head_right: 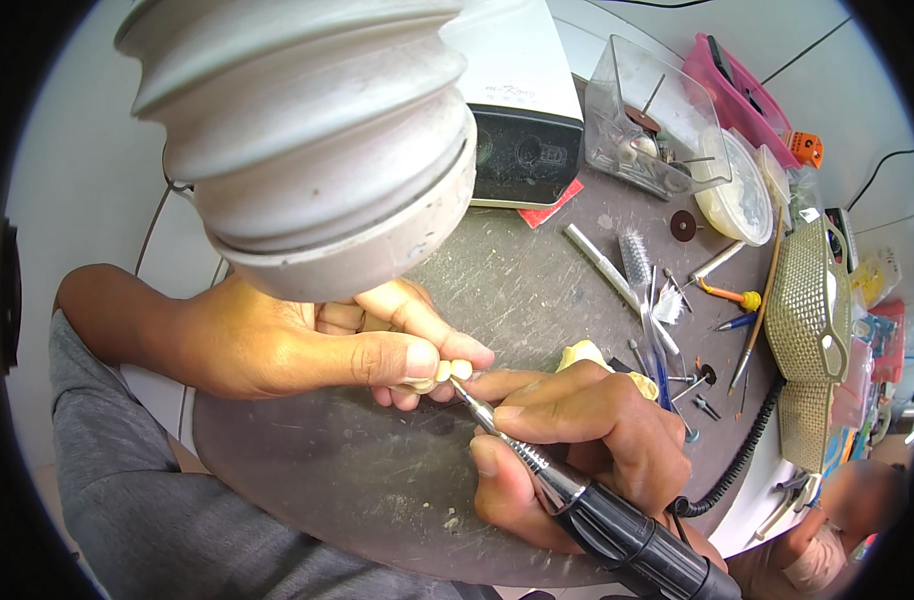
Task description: The person uses a rotary tool to polish a small dental prosthetic, then holds a plaster dental model and uses a small piece of dark material to refine it.
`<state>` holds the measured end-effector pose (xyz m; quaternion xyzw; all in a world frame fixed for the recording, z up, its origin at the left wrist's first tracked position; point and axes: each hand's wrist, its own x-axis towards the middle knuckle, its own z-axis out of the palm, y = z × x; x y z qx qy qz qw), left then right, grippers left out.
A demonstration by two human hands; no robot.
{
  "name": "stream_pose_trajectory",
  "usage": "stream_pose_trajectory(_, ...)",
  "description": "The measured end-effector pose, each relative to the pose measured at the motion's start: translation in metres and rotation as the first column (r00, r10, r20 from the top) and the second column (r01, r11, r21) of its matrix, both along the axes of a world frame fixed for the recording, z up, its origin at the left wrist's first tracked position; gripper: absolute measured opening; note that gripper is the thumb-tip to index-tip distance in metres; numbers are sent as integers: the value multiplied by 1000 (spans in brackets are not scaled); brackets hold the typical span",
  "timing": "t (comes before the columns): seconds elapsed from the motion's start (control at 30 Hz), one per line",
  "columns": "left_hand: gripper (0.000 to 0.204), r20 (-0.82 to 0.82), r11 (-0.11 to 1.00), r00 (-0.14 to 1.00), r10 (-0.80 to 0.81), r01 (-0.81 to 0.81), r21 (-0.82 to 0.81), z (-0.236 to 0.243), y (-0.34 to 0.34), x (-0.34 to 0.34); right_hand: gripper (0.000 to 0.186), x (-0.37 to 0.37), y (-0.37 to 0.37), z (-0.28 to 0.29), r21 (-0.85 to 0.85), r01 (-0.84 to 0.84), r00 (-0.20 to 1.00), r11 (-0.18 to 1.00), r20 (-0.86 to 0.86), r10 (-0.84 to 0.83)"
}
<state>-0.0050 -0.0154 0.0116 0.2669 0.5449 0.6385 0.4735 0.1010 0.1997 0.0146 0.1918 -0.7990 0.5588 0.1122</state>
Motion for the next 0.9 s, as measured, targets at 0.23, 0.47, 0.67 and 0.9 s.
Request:
stream_pose_trajectory(0.23, 31, 6, 1000, 1000, 9, -9, 5, -1, -1, 1, 27, -2, 1, -3, 1, -10, 1000, 1000, -22, 10)
stream_pose_trajectory(0.47, 31, 4, 1000, 1000, -10, 10, -15, 1, 0, -1, 27, 0, 2, -4, -17, -4, 1000, 1000, 5, 4)
stream_pose_trajectory(0.67, 31, 4, 1000, 1000, -12, 12, -6, 1, 0, -1, 29, 2, 1, -2, -11, 10, 999, 1000, 31, -10)
stream_pose_trajectory(0.9, 32, -3, 1000, 1000, -24, 24, -16, 2, 0, -2, 29, 0, 2, -3, -17, -14, 1000, 1000, 12, 14)
